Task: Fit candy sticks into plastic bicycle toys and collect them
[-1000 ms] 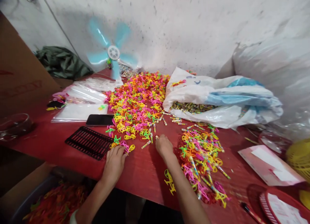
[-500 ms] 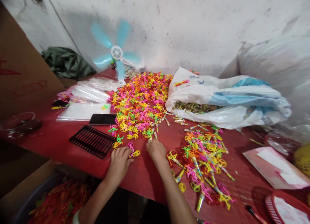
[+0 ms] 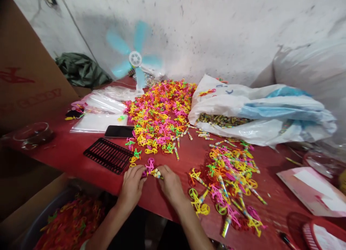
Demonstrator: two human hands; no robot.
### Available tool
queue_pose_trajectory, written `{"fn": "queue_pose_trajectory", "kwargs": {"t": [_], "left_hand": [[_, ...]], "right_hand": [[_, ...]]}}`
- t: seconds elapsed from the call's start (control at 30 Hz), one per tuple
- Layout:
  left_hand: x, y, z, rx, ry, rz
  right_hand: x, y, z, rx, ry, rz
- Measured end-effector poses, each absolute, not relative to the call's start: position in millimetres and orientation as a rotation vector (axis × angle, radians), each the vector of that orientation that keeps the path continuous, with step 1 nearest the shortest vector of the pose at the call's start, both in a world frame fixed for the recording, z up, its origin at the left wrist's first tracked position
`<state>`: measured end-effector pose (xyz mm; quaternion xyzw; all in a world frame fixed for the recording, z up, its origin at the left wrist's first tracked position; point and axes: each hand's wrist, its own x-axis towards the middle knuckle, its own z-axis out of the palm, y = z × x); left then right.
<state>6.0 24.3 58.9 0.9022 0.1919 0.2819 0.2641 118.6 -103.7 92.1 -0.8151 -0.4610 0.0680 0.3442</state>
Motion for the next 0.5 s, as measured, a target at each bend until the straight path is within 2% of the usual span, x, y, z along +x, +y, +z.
{"fn": "queue_pose_trajectory", "kwargs": {"t": [0.13,0.33,0.5], "left_hand": [[4.6,28.9,64.7,2.402,0.548,0.735],[3.8,21.5,96.6,1.827,0.272,0.470],[4.2,0.4,106.9,1.372,0.349,0.353]], "right_hand": [[121.0,-107.4,101.5,-1.979,-0.977,0.205],[112.5,-125.2,126.3,-1.490,-0.649,0.788],[93.4,-120.4,120.4,-1.298,-0.445,0.849]]}}
